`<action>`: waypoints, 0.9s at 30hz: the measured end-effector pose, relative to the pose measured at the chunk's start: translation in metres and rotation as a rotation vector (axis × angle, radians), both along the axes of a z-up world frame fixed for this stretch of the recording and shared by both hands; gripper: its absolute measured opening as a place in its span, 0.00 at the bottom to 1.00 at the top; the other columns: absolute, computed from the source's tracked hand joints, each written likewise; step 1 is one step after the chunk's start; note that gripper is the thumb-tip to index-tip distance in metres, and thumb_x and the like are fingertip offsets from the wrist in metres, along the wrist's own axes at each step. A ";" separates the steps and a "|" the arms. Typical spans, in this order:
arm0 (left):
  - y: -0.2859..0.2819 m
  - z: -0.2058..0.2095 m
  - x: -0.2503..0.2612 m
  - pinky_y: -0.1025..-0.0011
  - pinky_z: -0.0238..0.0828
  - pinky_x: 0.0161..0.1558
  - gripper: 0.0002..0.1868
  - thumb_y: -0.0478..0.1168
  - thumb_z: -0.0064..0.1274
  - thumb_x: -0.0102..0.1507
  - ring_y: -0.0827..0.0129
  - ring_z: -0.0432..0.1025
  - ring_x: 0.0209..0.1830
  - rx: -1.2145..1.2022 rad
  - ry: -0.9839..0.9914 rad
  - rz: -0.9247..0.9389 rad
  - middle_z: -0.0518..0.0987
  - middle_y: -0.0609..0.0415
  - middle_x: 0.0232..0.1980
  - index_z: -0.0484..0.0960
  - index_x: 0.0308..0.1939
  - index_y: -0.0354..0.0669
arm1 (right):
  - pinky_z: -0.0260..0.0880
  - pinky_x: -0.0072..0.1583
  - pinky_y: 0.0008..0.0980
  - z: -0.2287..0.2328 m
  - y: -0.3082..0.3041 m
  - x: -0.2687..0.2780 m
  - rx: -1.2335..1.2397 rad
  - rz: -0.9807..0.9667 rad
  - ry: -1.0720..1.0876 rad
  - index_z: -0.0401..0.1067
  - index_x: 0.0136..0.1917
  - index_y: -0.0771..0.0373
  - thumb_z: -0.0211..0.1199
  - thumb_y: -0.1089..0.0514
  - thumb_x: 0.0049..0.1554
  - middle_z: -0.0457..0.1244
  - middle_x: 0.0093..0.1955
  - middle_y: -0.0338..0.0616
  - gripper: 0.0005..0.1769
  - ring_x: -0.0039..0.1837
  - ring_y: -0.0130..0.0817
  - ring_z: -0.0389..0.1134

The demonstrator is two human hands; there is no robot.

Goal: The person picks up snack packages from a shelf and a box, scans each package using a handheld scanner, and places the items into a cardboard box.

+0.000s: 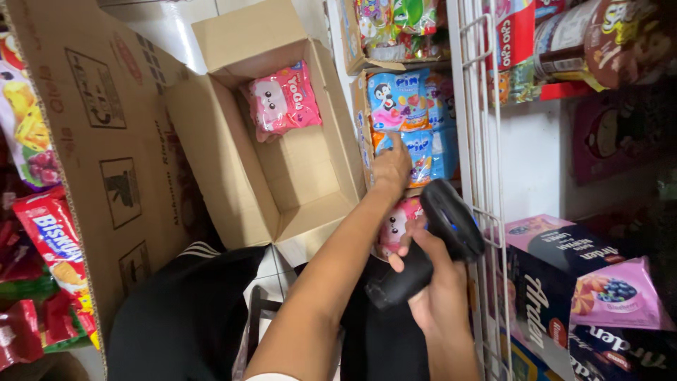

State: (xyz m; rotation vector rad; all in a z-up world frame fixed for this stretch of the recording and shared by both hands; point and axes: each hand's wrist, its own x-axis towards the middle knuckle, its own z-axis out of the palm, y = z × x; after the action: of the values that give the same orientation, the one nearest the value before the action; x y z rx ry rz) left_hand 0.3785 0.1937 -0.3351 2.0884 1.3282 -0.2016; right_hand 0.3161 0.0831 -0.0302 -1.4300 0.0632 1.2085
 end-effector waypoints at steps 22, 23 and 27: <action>0.103 -0.070 -0.183 0.48 0.70 0.51 0.32 0.44 0.56 0.55 0.45 0.70 0.56 0.184 -0.017 0.264 0.68 0.39 0.58 0.66 0.61 0.38 | 0.68 0.39 0.28 -0.076 0.024 -0.049 -0.388 0.478 -0.283 0.79 0.47 0.69 0.68 0.63 0.52 0.70 0.36 0.41 0.10 0.36 0.26 0.67; 0.109 -0.080 -0.174 0.51 0.69 0.52 0.33 0.44 0.57 0.52 0.47 0.70 0.56 0.206 0.082 0.173 0.67 0.42 0.59 0.66 0.59 0.41 | 0.68 0.38 0.28 -0.077 0.025 -0.054 -0.393 0.469 -0.247 0.79 0.50 0.66 0.69 0.63 0.50 0.70 0.36 0.40 0.13 0.35 0.25 0.67; 0.116 -0.146 -0.162 0.55 0.68 0.51 0.20 0.44 0.56 0.63 0.55 0.70 0.54 0.405 0.263 0.088 0.71 0.49 0.57 0.70 0.57 0.48 | 0.70 0.37 0.28 -0.081 0.025 -0.073 -0.486 0.494 -0.202 0.78 0.54 0.61 0.73 0.61 0.46 0.69 0.35 0.38 0.21 0.34 0.24 0.67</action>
State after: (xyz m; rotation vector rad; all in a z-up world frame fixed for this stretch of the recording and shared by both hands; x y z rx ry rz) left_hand 0.2164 0.3098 -0.4808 2.3906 1.7327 -0.1853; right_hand 0.2426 0.1084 -0.1107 -2.0697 -0.1556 1.5038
